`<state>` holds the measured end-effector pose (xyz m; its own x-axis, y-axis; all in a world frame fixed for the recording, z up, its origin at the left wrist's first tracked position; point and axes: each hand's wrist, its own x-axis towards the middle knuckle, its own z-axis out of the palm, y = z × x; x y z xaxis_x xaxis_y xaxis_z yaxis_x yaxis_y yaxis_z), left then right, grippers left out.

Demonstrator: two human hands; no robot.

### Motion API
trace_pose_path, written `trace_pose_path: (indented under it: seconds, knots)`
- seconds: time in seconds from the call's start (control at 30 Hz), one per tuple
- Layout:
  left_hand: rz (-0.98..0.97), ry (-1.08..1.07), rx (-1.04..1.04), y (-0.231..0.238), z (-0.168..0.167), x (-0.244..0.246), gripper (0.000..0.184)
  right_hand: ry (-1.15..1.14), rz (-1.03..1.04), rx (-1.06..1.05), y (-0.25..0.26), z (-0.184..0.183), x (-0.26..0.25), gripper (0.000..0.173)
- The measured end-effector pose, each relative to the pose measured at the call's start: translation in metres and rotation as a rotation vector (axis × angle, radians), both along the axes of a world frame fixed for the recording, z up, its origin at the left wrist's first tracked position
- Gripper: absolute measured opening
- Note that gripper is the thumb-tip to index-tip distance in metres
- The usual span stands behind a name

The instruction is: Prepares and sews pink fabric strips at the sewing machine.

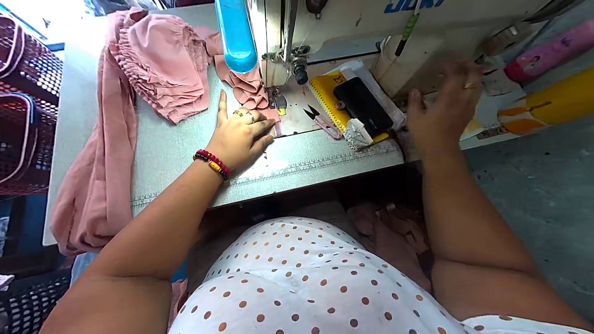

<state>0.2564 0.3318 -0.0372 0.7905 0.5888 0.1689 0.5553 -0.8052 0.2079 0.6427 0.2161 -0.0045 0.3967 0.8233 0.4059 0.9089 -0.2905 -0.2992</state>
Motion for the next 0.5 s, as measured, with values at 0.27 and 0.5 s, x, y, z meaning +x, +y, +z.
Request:
trace_pose_path:
  seconds: [0.27,0.5]
  knots:
    - [0.060,0.008,-0.015,0.013,0.000,0.003,0.051,-0.019,-0.053,-0.024,0.000,-0.017,0.027,0.056]
    - [0.130,-0.017,-0.028,0.015,-0.004,0.005,0.051,-0.042,-0.032,-0.130,-0.007,-0.032,0.033,0.050]
